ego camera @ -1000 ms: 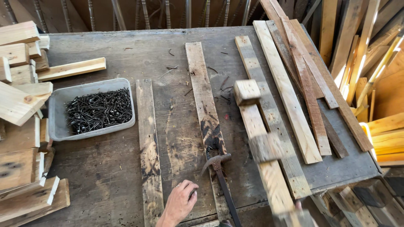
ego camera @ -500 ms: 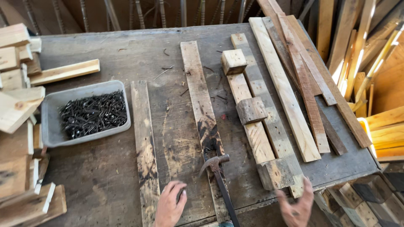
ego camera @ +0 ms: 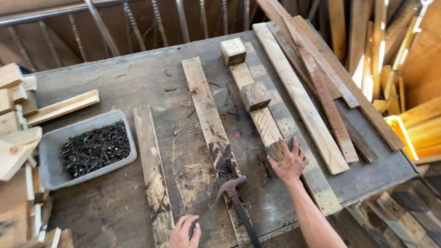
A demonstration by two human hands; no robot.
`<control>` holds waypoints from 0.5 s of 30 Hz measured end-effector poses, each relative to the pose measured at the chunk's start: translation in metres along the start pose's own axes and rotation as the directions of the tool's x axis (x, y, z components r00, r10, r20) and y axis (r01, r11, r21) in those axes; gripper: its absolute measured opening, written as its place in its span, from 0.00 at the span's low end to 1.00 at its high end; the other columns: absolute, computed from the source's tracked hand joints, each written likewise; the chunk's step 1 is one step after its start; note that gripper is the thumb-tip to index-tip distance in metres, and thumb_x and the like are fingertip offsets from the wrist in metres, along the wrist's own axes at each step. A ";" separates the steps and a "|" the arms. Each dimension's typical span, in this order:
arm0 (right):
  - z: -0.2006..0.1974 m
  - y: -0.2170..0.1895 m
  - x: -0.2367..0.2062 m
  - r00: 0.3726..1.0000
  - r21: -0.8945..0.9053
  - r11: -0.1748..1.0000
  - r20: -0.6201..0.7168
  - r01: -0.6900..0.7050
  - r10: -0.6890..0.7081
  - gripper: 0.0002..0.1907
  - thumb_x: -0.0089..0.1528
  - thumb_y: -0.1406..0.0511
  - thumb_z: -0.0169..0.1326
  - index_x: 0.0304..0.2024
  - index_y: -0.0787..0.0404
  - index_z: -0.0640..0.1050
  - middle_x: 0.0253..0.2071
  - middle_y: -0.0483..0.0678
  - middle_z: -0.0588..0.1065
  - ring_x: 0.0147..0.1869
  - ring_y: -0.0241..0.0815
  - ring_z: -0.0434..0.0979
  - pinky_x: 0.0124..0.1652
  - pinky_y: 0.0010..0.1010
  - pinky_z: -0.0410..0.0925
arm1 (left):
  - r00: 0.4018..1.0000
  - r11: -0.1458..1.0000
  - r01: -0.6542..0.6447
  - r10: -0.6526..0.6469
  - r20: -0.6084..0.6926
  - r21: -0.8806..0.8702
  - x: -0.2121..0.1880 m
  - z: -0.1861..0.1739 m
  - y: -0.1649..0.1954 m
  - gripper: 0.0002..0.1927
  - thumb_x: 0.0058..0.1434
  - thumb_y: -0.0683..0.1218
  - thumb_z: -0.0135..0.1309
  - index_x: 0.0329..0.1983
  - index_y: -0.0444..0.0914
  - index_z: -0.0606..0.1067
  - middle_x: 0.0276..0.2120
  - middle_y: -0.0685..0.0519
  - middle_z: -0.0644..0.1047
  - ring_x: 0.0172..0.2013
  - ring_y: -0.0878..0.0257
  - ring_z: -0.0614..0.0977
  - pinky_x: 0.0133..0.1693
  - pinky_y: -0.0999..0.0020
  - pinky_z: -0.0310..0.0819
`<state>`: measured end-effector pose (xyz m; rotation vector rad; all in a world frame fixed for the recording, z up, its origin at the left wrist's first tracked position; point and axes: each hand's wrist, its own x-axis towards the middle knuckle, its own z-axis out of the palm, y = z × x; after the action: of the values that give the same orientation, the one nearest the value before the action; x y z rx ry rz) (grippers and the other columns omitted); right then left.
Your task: The person selects a wooden plank from a stack on the workbench and positions it, then takes nails from a bin and hammers them into the plank with a claw hammer, repositioning the plank between nails. At the end the person sets the plank down on the bench.
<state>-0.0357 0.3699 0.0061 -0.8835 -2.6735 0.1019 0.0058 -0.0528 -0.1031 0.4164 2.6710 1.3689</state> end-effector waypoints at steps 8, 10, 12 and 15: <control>0.020 -0.004 0.038 0.999 0.000 0.999 0.003 0.039 -0.039 0.48 0.46 0.41 0.67 0.69 0.37 0.70 0.75 0.54 0.60 0.72 0.63 0.61 0.59 0.65 0.55 | 0.996 0.996 0.085 -0.085 0.008 -0.002 -0.029 -0.024 0.057 0.12 0.57 0.45 0.57 0.45 0.42 0.80 0.43 0.51 0.80 0.45 0.51 0.83 0.45 0.60 0.78; 0.026 0.003 0.033 0.996 0.003 0.997 0.052 0.075 -0.075 0.49 0.47 0.38 0.66 0.68 0.39 0.71 0.75 0.57 0.61 0.73 0.64 0.59 0.61 0.67 0.55 | 0.990 0.990 0.143 -0.143 -0.019 0.018 -0.038 -0.031 0.070 0.12 0.58 0.45 0.57 0.45 0.42 0.80 0.43 0.51 0.80 0.43 0.50 0.83 0.43 0.58 0.77; 0.029 0.008 0.016 0.956 0.219 0.931 -0.112 0.291 -0.272 0.54 0.52 0.35 0.61 0.75 0.50 0.67 0.75 0.60 0.62 0.80 0.68 0.54 0.72 0.69 0.50 | 0.990 0.992 0.127 -0.128 -0.060 -0.010 -0.046 -0.041 0.078 0.11 0.59 0.44 0.57 0.46 0.41 0.79 0.42 0.49 0.80 0.40 0.48 0.82 0.41 0.56 0.77; 0.038 0.007 -0.037 0.968 0.030 0.975 -0.134 0.219 -0.213 0.52 0.63 0.36 0.63 0.71 0.69 0.66 0.76 0.74 0.60 0.80 0.76 0.53 0.65 0.72 0.47 | 0.981 0.987 0.159 -0.159 -0.107 -0.010 -0.060 -0.064 0.085 0.10 0.61 0.43 0.57 0.46 0.39 0.78 0.42 0.47 0.80 0.39 0.46 0.82 0.41 0.54 0.77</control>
<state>-0.0166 0.3548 -0.0412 -0.5595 -2.6146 0.0506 0.0649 -0.0728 0.0013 0.1277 2.7189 1.3832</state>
